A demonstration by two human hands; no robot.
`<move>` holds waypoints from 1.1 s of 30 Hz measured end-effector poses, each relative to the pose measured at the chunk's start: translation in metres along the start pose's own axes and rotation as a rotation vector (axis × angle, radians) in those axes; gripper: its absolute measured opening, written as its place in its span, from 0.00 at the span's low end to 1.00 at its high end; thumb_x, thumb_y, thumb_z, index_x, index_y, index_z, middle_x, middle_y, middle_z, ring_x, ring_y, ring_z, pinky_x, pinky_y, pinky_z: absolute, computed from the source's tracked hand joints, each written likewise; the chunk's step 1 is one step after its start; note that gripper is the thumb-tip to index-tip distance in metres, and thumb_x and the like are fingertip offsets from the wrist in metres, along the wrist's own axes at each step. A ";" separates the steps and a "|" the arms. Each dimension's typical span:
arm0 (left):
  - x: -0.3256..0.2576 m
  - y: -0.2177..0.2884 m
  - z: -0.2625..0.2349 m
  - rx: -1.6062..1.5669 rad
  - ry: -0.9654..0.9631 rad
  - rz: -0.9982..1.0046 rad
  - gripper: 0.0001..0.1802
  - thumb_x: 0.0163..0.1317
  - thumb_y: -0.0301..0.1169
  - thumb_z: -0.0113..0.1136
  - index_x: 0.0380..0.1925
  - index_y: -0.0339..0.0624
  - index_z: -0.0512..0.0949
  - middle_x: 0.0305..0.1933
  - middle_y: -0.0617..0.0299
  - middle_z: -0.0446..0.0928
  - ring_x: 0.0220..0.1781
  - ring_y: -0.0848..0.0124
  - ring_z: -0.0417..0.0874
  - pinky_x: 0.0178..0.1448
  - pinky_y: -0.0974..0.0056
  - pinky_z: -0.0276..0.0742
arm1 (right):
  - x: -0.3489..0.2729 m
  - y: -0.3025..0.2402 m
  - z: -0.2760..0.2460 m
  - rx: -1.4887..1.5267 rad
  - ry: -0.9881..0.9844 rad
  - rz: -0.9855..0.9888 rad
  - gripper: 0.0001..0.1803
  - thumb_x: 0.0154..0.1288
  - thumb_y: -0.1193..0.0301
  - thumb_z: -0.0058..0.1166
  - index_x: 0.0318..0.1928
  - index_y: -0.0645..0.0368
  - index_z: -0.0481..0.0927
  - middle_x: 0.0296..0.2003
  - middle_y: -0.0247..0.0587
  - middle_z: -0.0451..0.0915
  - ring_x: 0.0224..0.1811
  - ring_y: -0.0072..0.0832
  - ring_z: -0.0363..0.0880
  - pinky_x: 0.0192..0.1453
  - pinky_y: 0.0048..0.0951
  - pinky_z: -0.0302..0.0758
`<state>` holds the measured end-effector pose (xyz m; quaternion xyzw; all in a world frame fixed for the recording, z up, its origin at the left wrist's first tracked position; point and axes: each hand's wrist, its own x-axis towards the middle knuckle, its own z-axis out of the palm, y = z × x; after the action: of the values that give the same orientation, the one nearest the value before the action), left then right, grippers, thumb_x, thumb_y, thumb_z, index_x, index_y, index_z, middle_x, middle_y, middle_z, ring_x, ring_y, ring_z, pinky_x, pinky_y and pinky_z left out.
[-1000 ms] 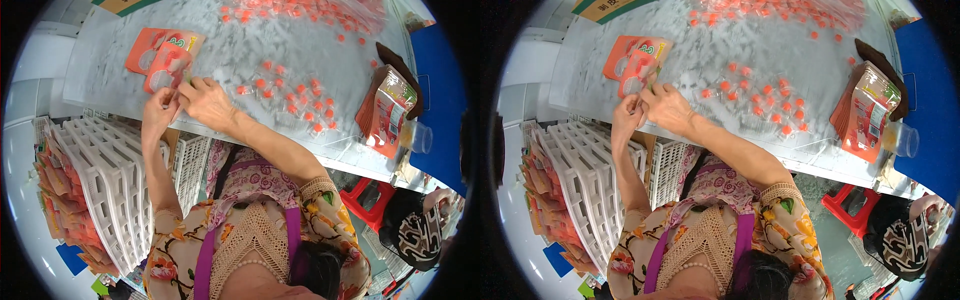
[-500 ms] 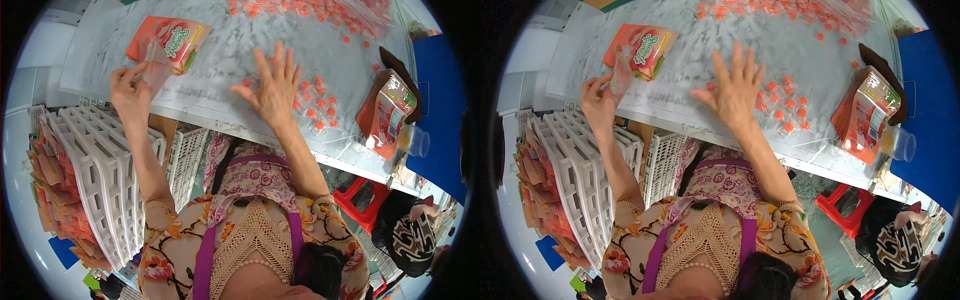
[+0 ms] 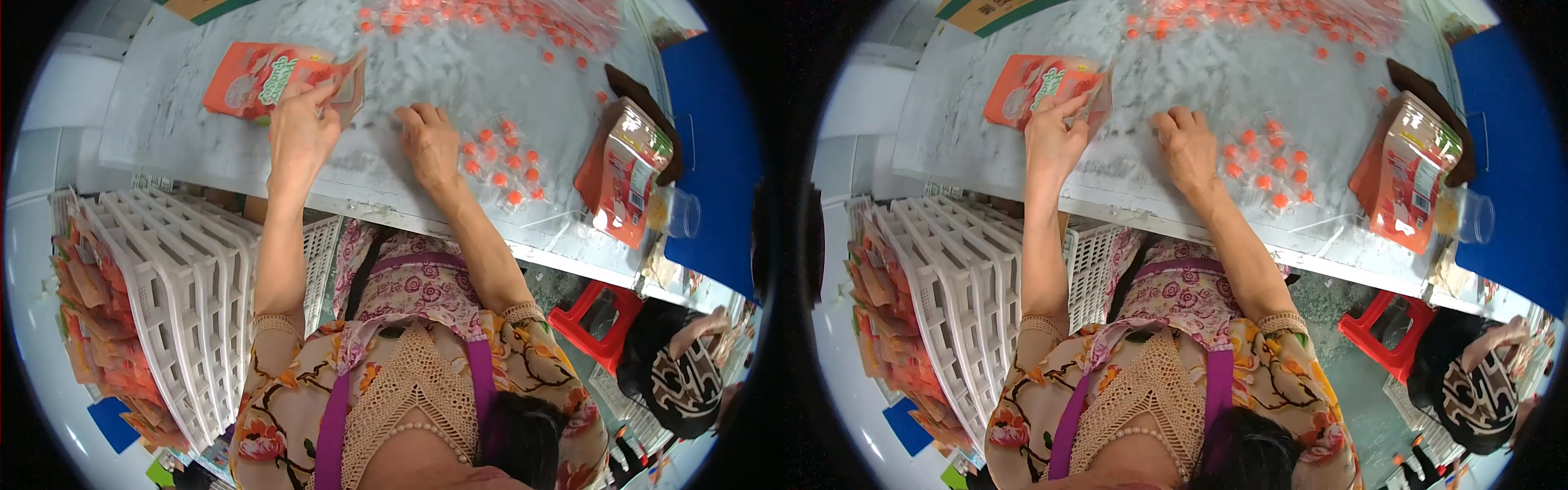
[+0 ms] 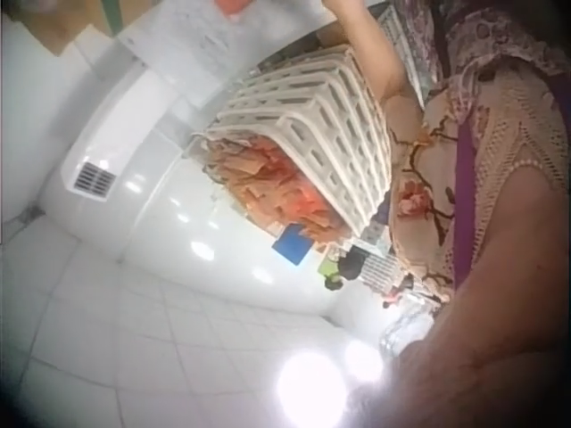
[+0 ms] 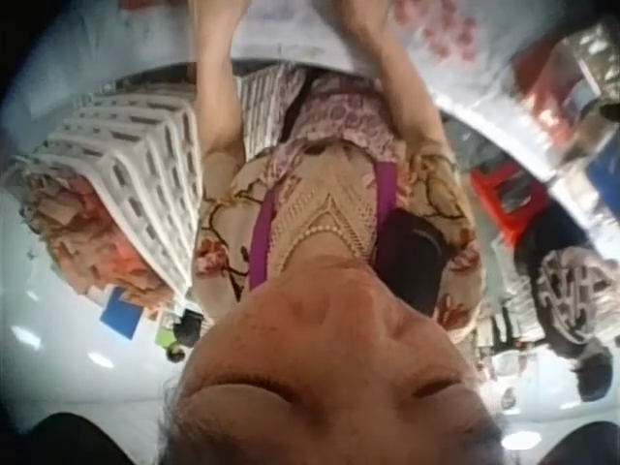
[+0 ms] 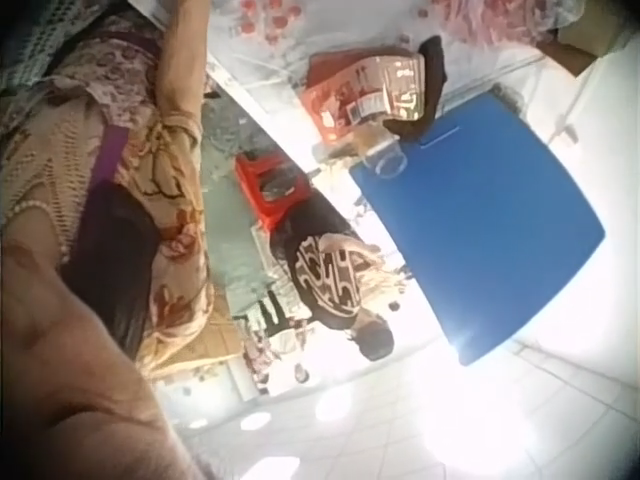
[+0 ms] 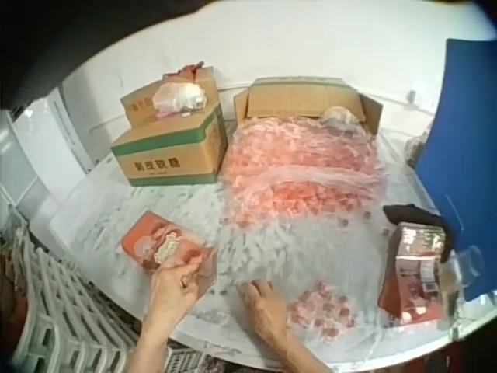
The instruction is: Packaging small pieces of fudge into retail bags at a workbench.
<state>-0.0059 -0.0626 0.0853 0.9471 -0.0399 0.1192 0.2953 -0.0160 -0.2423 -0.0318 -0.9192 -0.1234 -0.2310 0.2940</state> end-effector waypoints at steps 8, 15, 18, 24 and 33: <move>-0.002 0.021 0.056 0.061 -0.104 0.123 0.18 0.50 0.20 0.54 0.42 0.37 0.84 0.40 0.42 0.77 0.41 0.47 0.80 0.47 0.50 0.76 | 0.061 -0.044 -0.064 1.579 0.522 0.897 0.10 0.65 0.74 0.56 0.47 0.59 0.77 0.35 0.29 0.77 0.36 0.18 0.74 0.39 0.22 0.73; 0.004 0.045 0.059 -0.173 -0.139 -0.029 0.13 0.55 0.22 0.51 0.38 0.31 0.82 0.38 0.36 0.78 0.43 0.45 0.81 0.48 0.50 0.75 | 0.049 -0.040 -0.032 1.339 0.422 0.887 0.13 0.66 0.68 0.58 0.47 0.61 0.76 0.35 0.31 0.78 0.34 0.18 0.74 0.39 0.22 0.72; 0.008 0.051 0.062 -0.290 -0.198 -0.182 0.13 0.59 0.24 0.50 0.39 0.32 0.82 0.39 0.37 0.79 0.43 0.47 0.82 0.48 0.52 0.76 | 0.040 -0.033 -0.030 1.264 0.319 0.897 0.14 0.66 0.65 0.58 0.45 0.61 0.77 0.35 0.32 0.79 0.34 0.17 0.73 0.38 0.21 0.71; 0.008 0.039 0.082 -0.383 -0.070 -0.085 0.16 0.63 0.26 0.49 0.47 0.34 0.80 0.43 0.40 0.80 0.46 0.49 0.82 0.53 0.55 0.76 | 0.039 -0.017 -0.034 1.266 0.323 0.866 0.15 0.67 0.66 0.56 0.47 0.63 0.78 0.33 0.31 0.77 0.34 0.16 0.72 0.36 0.18 0.69; -0.007 0.062 0.087 -0.271 -0.057 0.115 0.17 0.63 0.22 0.50 0.52 0.34 0.77 0.45 0.39 0.78 0.48 0.45 0.80 0.51 0.51 0.76 | 0.039 -0.016 -0.039 0.941 0.294 0.689 0.19 0.70 0.69 0.43 0.56 0.66 0.73 0.47 0.47 0.77 0.48 0.32 0.75 0.54 0.32 0.73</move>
<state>-0.0042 -0.1629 0.0485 0.8977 -0.1183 0.1028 0.4119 -0.0016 -0.2490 0.0234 -0.6359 0.1347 -0.1675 0.7412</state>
